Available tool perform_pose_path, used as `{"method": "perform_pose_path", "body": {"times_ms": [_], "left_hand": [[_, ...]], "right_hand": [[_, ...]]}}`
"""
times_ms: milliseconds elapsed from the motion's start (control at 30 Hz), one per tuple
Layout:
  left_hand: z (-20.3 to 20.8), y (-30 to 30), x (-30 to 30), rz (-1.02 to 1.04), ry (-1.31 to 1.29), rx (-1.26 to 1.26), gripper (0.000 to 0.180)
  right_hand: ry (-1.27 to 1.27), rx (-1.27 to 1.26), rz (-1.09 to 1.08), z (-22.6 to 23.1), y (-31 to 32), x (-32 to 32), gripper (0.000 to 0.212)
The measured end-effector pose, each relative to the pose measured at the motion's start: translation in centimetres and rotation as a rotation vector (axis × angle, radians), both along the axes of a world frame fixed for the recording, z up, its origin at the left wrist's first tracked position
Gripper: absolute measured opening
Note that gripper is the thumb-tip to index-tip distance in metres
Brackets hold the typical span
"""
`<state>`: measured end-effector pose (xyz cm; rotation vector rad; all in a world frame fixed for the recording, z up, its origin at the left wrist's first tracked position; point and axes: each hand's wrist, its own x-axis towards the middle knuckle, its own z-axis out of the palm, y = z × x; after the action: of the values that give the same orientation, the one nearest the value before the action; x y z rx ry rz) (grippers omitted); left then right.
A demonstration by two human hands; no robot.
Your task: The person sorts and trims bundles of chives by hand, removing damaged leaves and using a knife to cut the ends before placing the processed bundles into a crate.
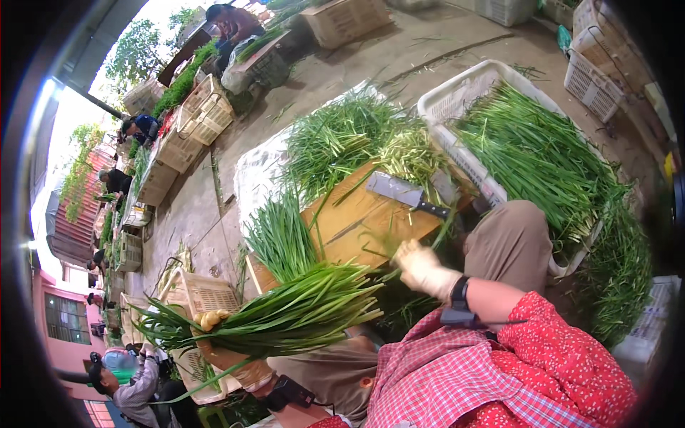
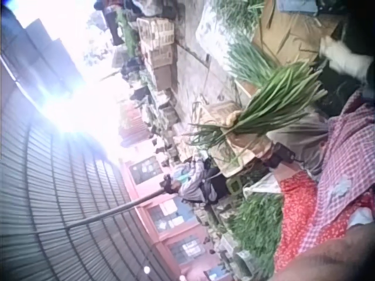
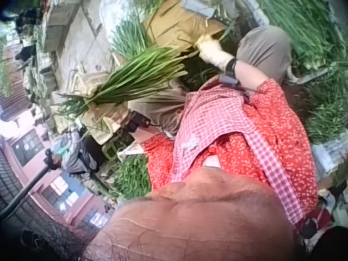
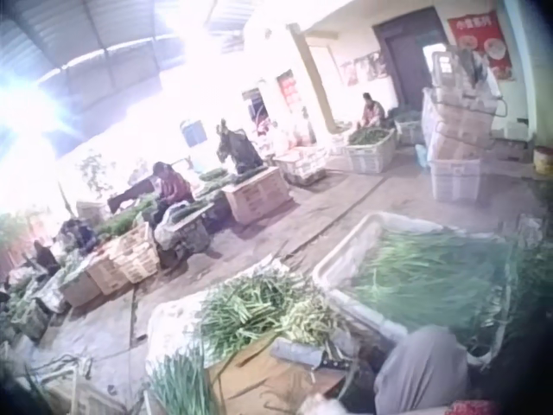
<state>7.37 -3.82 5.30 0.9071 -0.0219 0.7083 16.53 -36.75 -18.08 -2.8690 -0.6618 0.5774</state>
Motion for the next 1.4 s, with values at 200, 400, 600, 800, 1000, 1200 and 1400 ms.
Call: {"method": "perform_pose_path", "body": {"times_ms": [200,400,600,800,1000,1200,1400], "left_hand": [[-0.2,0.3,0.6,-0.333,-0.119,-0.228,0.013],[0.3,-0.7,1.3,-0.542,-0.151,-0.248,0.012],[1.1,-2.6,2.4,-0.748,-0.262,-0.193,0.011],[0.9,-1.4,4.0,-0.979,-0.567,-0.148,0.013],[1.6,-0.8,3.4,-0.915,-0.588,-0.031,0.01],[1.7,-1.4,3.1,-0.889,-0.53,-0.076,0.013],[1.3,-2.8,3.7,-0.951,-0.536,-0.103,0.016]], "right_hand": [[0.555,-0.017,0.388,-0.7,1.7,-4.0,0.039],[-0.143,0.258,-0.153,5.9,-3.2,3.5,0.031],[-0.096,0.762,-0.112,12.6,-2.8,5.1,0.027],[-0.038,0.719,-0.018,10.5,-2.6,3.5,0.031],[0.138,0.992,-0.002,11.5,-3.3,1.5,0.028],[0.261,1.198,0.074,15.4,-2.8,-1.0,0.039],[-0.142,1.084,0.257,15.9,1.3,-2.4,0.031]]}}
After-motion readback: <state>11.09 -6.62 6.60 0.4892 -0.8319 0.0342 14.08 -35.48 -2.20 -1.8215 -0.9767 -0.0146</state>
